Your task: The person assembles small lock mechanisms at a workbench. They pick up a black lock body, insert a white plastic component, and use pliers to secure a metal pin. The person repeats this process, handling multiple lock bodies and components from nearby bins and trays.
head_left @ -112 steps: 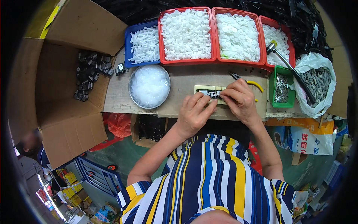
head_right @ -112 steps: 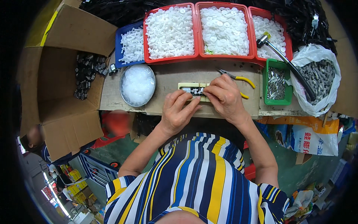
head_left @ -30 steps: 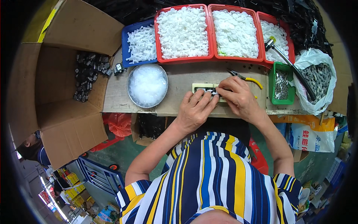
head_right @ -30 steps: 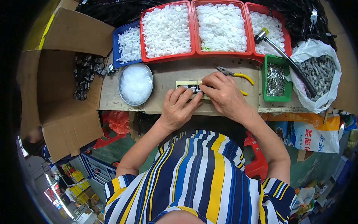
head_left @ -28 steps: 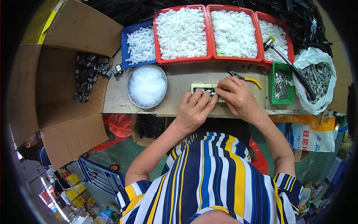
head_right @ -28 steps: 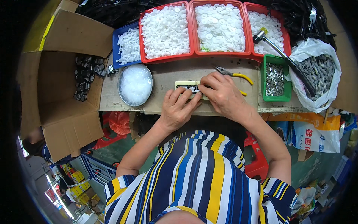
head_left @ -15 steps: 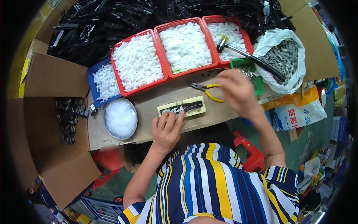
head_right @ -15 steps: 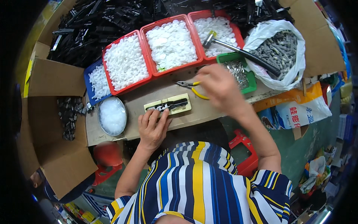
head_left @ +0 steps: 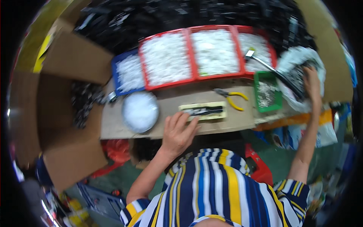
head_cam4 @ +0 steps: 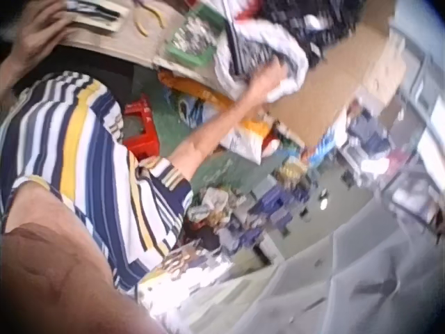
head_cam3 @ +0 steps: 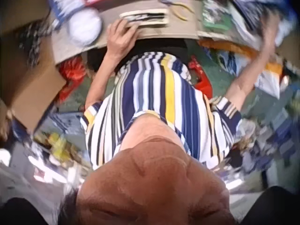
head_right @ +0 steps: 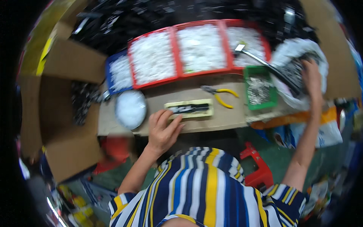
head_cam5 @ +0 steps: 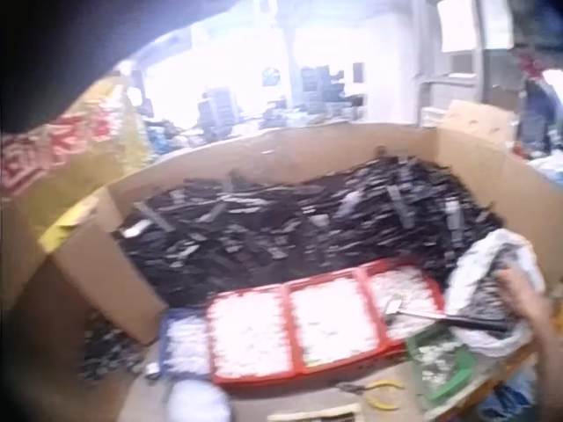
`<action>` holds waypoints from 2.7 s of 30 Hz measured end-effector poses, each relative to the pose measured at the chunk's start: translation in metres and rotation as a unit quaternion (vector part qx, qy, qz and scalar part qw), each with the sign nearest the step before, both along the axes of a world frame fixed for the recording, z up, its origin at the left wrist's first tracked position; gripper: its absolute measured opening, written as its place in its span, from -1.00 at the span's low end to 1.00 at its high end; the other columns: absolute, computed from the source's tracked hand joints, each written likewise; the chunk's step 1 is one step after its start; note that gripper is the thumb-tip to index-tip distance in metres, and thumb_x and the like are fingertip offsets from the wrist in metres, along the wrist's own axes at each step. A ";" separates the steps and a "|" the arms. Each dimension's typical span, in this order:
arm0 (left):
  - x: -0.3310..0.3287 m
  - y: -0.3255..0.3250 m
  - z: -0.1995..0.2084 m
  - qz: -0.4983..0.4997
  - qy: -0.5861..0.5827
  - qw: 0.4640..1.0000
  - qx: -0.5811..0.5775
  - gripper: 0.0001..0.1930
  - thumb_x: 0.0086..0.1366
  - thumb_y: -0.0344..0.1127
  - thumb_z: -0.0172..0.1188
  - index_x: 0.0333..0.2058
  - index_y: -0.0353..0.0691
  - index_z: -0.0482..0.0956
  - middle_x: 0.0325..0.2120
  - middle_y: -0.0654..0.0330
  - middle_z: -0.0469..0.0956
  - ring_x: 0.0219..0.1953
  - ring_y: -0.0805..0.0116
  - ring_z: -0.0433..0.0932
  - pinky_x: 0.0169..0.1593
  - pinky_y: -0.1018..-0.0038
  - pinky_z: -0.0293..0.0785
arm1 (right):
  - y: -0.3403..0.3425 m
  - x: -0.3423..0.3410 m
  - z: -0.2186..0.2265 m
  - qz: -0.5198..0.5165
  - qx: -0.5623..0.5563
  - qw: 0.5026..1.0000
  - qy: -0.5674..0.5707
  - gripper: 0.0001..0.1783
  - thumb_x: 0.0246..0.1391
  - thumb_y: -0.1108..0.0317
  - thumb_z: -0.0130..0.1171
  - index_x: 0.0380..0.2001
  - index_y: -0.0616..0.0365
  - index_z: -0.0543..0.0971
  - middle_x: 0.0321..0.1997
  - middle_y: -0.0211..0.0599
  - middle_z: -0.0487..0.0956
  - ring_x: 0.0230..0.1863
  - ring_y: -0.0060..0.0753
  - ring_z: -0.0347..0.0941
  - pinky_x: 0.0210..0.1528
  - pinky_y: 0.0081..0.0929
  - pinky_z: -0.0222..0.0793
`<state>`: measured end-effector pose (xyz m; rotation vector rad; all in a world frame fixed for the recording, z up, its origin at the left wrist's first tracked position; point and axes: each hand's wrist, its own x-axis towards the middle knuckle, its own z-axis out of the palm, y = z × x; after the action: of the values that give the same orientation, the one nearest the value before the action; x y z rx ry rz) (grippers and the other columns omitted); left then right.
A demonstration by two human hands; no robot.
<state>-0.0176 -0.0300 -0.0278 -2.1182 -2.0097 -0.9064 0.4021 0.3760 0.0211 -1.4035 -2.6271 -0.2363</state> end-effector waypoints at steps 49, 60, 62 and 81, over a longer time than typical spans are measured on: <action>-0.232 0.043 0.032 0.161 0.051 0.971 -0.168 -0.90 0.12 -0.36 0.32 -0.40 -0.24 0.64 -0.30 0.14 0.51 -0.13 0.10 0.40 0.01 0.25 0.39 | -0.029 0.012 0.016 0.056 -0.061 0.975 0.205 -0.75 0.28 0.46 0.15 -0.03 0.35 0.58 -0.08 -0.22 0.58 -0.05 -0.38 0.50 0.08 -0.52 0.36; -0.222 0.056 0.036 0.129 0.042 0.989 -0.064 -0.84 0.07 -0.38 0.38 -0.35 -0.23 0.67 -0.37 0.17 0.53 -0.18 0.12 0.41 -0.04 0.26 0.40 | -0.037 0.006 0.015 0.067 -0.060 0.975 0.204 -0.77 0.27 0.48 0.15 -0.06 0.38 0.57 -0.09 -0.23 0.56 -0.05 -0.39 0.48 0.06 -0.53 0.35; -0.223 0.058 0.035 0.133 0.055 0.987 -0.073 -0.87 0.06 -0.39 0.38 -0.37 -0.22 0.67 -0.37 0.18 0.53 -0.18 0.12 0.41 -0.04 0.26 0.40 | -0.040 0.008 0.014 0.066 -0.059 0.974 0.207 -0.78 0.27 0.48 0.15 -0.06 0.38 0.57 -0.09 -0.23 0.56 -0.04 -0.39 0.48 0.07 -0.52 0.35; -0.232 0.065 0.038 0.118 0.042 0.989 -0.075 -0.81 0.06 -0.44 0.40 -0.33 -0.23 0.59 -0.28 0.17 0.52 -0.10 0.11 0.41 0.01 0.28 0.41 | -0.056 -0.004 0.021 0.045 -0.059 0.976 0.206 -0.79 0.28 0.49 0.13 -0.07 0.37 0.57 -0.11 -0.25 0.54 -0.03 -0.40 0.48 0.08 -0.54 0.32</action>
<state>-0.2499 0.0352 0.0100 -1.8953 -2.2848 -0.6376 0.3979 0.3201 0.0422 -1.2049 -2.3787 0.2061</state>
